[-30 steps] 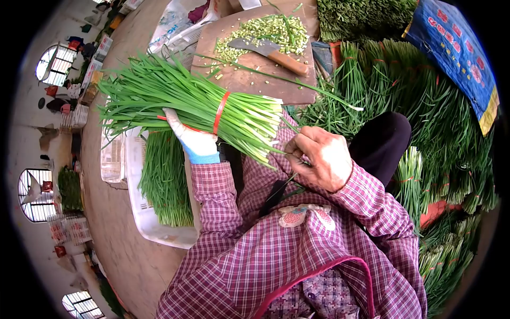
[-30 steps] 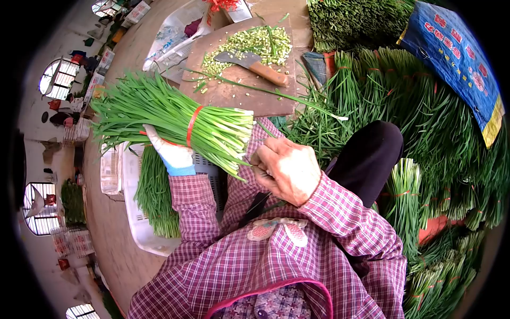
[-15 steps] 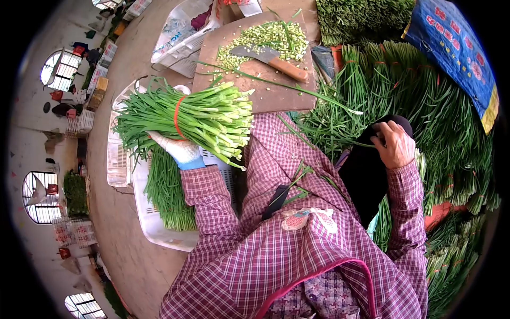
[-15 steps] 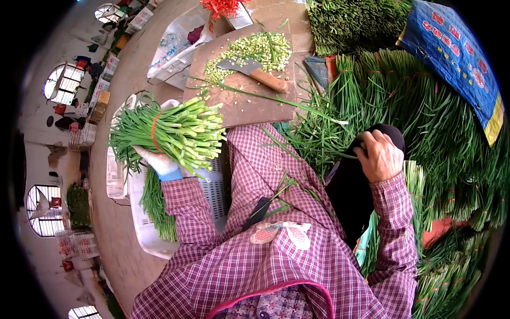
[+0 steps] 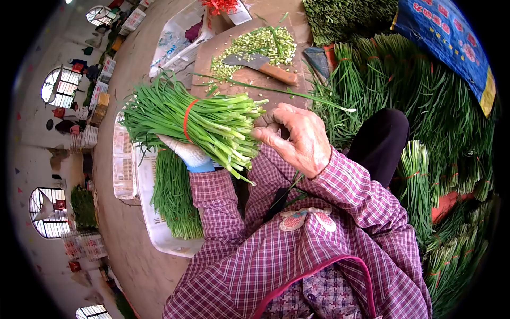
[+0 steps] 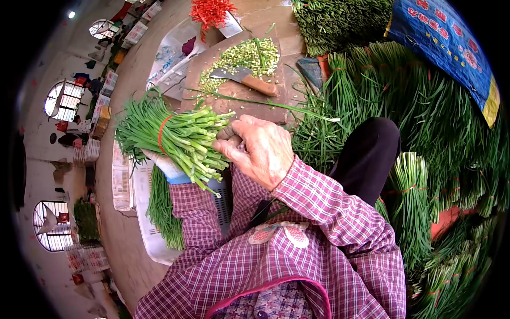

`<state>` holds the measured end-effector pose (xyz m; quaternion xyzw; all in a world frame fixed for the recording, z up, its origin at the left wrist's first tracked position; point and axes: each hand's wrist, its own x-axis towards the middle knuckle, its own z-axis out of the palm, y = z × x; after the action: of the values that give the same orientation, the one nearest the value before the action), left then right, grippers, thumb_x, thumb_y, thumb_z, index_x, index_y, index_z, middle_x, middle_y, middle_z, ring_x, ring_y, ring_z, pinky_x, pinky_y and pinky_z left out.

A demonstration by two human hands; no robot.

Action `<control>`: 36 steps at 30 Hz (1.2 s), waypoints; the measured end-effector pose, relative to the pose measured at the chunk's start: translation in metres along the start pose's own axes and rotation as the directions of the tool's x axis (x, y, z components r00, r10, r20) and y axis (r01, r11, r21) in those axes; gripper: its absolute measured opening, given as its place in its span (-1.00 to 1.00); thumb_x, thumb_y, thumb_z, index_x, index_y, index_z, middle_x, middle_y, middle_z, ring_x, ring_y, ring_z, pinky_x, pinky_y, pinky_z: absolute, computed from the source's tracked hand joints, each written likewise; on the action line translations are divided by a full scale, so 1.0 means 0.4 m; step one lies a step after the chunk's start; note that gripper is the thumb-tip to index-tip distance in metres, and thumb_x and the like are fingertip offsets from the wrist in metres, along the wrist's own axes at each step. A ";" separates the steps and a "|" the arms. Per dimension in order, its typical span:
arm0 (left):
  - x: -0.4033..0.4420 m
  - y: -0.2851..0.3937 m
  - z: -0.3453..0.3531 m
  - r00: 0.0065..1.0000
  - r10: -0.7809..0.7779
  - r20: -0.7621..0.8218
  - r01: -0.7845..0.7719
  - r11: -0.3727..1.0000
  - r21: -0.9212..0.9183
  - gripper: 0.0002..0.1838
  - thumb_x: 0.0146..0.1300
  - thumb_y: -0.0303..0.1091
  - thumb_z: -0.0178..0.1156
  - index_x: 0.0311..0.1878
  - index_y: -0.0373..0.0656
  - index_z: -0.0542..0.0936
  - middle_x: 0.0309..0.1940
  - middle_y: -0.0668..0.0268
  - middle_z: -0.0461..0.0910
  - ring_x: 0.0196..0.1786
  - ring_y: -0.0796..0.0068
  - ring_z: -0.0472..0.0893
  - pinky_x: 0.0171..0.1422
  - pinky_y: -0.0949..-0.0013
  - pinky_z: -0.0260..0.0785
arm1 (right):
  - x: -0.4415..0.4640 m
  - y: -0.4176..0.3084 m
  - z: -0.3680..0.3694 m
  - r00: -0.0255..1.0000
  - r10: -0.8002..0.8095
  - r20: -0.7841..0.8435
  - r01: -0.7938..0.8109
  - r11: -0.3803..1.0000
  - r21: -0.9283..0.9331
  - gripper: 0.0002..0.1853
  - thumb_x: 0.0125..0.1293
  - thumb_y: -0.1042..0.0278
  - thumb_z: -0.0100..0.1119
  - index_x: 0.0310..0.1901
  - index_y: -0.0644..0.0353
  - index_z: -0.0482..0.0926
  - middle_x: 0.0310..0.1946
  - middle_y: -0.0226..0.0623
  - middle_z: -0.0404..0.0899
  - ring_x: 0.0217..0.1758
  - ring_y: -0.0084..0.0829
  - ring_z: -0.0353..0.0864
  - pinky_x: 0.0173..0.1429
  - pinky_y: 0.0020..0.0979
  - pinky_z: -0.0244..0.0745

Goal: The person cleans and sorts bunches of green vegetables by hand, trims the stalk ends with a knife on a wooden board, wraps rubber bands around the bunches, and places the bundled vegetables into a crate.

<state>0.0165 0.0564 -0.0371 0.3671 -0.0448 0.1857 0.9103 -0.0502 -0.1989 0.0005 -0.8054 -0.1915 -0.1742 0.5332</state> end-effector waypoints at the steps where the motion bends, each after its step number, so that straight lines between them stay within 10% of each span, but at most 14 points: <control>1: -0.001 -0.003 0.002 1.000 -0.003 0.002 0.003 1.000 0.000 -0.25 0.35 0.31 -0.11 0.41 -0.03 0.26 0.37 0.27 0.31 0.36 0.20 0.34 0.49 0.02 0.15 | 0.005 -0.004 0.003 0.997 0.061 0.042 -0.063 0.997 0.049 -0.72 0.18 0.24 0.31 -0.39 0.33 0.54 -0.48 -0.14 0.46 -0.46 -0.16 0.49 -0.34 -0.26 0.36; 6: 0.003 -0.012 -0.005 0.999 0.020 0.026 -0.020 1.000 0.023 -0.27 0.37 0.29 -0.14 0.40 -0.04 0.27 0.35 0.28 0.33 0.33 0.23 0.36 0.47 0.06 0.19 | 0.010 0.019 0.023 0.977 0.177 0.118 -0.200 0.953 0.227 -0.75 0.17 0.29 0.30 -0.39 0.35 0.55 -0.45 -0.17 0.51 -0.46 -0.21 0.53 -0.33 -0.30 0.39; 9: 0.001 -0.010 -0.008 0.999 -0.011 0.039 0.011 1.000 0.014 -0.28 0.38 0.29 -0.16 0.40 -0.04 0.28 0.33 0.29 0.34 0.32 0.24 0.37 0.45 0.07 0.21 | 0.007 0.032 0.032 0.995 0.077 0.058 -0.085 0.985 0.152 -0.69 0.11 0.14 0.30 -0.42 0.27 0.57 -0.45 -0.16 0.56 -0.33 -0.08 0.59 -0.27 -0.13 0.44; 11: -0.002 -0.011 -0.008 1.000 -0.009 0.004 0.009 0.999 0.039 -0.28 0.38 0.29 -0.16 0.39 -0.04 0.28 0.33 0.29 0.35 0.32 0.24 0.37 0.45 0.07 0.21 | 0.001 0.032 0.034 0.995 -0.087 -0.049 0.090 0.994 0.060 -0.80 0.13 0.36 0.32 -0.36 0.33 0.56 -0.48 -0.24 0.47 -0.45 -0.33 0.52 -0.33 -0.35 0.39; 21: -0.025 -0.019 0.003 0.995 -0.097 -0.034 0.100 0.992 0.079 -0.28 0.38 0.31 -0.21 0.40 0.00 0.28 0.32 0.29 0.35 0.32 0.24 0.37 0.45 0.09 0.21 | 0.012 0.027 0.031 0.991 -0.135 -0.025 0.137 0.974 0.178 -0.83 0.09 0.41 0.30 -0.37 0.29 0.52 -0.52 -0.26 0.40 -0.48 -0.30 0.48 -0.37 -0.34 0.36; 36: -0.037 -0.030 0.031 0.989 -0.099 -0.110 0.109 0.990 0.095 -0.30 0.39 0.29 -0.19 0.40 0.01 0.27 0.33 0.29 0.34 0.33 0.24 0.36 0.46 0.07 0.19 | -0.004 0.048 0.037 0.995 -0.098 0.024 0.089 0.964 0.251 -0.80 0.16 0.34 0.20 -0.35 0.30 0.46 -0.46 -0.12 0.40 -0.37 -0.02 0.49 -0.26 -0.13 0.38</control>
<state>0.0077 0.0354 -0.0391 0.4039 0.0319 0.1592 0.9003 -0.0411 -0.1920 -0.0210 -0.7251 -0.2592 -0.1592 0.6179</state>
